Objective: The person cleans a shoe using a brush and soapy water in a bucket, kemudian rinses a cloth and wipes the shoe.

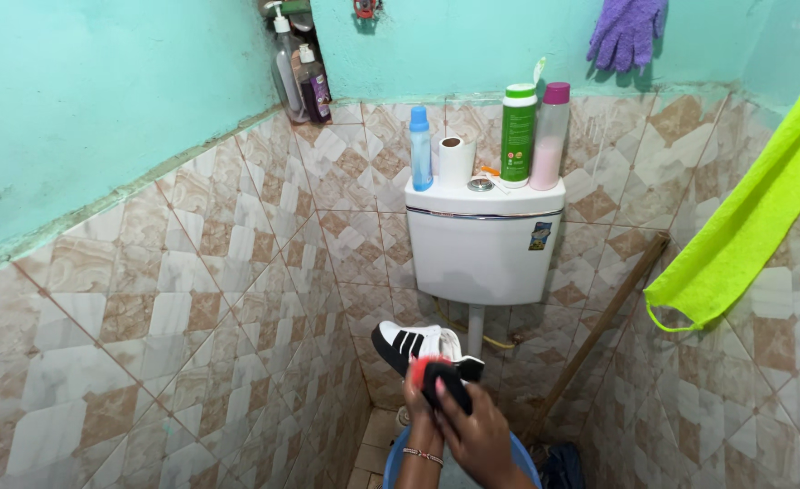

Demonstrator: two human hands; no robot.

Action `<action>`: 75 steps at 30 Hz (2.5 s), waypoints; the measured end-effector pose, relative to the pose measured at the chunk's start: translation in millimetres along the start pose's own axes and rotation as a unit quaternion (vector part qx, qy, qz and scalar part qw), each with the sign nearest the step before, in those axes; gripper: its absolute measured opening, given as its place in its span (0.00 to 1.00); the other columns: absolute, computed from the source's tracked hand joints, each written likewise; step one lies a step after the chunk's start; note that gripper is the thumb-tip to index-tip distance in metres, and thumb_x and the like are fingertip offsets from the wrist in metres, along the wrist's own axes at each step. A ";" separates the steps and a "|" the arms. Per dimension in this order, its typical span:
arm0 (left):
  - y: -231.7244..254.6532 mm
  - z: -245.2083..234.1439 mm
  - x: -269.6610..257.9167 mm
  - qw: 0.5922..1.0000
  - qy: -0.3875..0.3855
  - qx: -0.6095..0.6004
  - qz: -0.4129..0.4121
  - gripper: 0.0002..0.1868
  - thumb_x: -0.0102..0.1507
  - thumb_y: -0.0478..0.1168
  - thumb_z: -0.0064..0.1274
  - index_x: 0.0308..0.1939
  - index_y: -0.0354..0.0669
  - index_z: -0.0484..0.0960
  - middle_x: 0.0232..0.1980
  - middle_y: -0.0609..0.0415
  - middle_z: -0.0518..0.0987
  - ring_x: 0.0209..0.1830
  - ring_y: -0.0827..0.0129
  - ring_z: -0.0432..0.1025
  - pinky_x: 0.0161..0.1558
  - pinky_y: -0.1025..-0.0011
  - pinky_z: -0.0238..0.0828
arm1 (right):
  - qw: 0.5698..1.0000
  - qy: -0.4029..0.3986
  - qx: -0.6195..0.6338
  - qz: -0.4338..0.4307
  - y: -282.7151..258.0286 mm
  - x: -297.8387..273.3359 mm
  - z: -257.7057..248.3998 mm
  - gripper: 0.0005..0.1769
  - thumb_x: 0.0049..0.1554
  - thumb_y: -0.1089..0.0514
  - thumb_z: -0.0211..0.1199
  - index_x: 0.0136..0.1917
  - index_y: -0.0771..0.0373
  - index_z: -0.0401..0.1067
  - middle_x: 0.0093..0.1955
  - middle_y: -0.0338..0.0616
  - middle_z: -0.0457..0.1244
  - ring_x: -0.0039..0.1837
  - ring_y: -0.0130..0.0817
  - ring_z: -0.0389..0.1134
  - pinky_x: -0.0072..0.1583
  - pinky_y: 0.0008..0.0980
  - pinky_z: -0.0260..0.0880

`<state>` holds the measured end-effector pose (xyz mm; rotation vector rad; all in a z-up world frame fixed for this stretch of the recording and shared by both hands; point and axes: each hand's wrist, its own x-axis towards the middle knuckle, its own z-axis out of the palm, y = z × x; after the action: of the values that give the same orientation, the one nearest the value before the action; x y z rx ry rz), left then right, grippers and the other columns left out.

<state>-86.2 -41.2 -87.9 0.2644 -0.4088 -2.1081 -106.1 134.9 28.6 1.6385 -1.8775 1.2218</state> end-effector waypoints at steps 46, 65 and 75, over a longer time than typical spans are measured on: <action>146.9 -23.3 -213.0 0.935 0.269 -0.230 0.022 0.37 0.61 0.72 0.44 0.61 0.51 0.80 0.58 0.43 0.81 0.57 0.48 0.75 0.65 0.37 0.58 | 0.516 -0.254 0.571 0.586 27.0 -97.1 161.0 0.20 0.58 0.57 0.61 0.65 0.54 0.71 0.58 0.46 0.66 0.48 0.36 0.66 0.47 0.33 0.66; 133.7 -46.8 -520.6 0.867 0.194 -0.066 0.455 0.32 0.63 0.56 0.45 0.66 0.42 0.74 0.61 0.44 0.81 0.59 0.50 0.77 0.60 0.52 0.72 | 0.617 -0.460 0.636 -0.059 -229.2 -124.1 77.6 0.11 0.52 0.65 0.70 0.50 0.62 0.82 0.52 0.37 0.63 0.37 0.20 0.59 0.39 0.22 0.61; 120.5 -15.5 -688.5 0.707 0.305 -0.107 0.629 0.32 0.67 0.57 0.39 0.68 0.40 0.70 0.65 0.43 0.77 0.63 0.50 0.74 0.64 0.51 0.69 | 0.505 -0.600 0.592 -0.186 -369.5 -189.9 -47.3 0.14 0.53 0.62 0.68 0.54 0.59 0.81 0.55 0.42 0.60 0.39 0.23 0.62 0.39 0.25 0.65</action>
<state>380.8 476.4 -35.5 0.3759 0.1010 -0.6072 274.6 306.9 48.3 4.1577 -0.4272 1.2224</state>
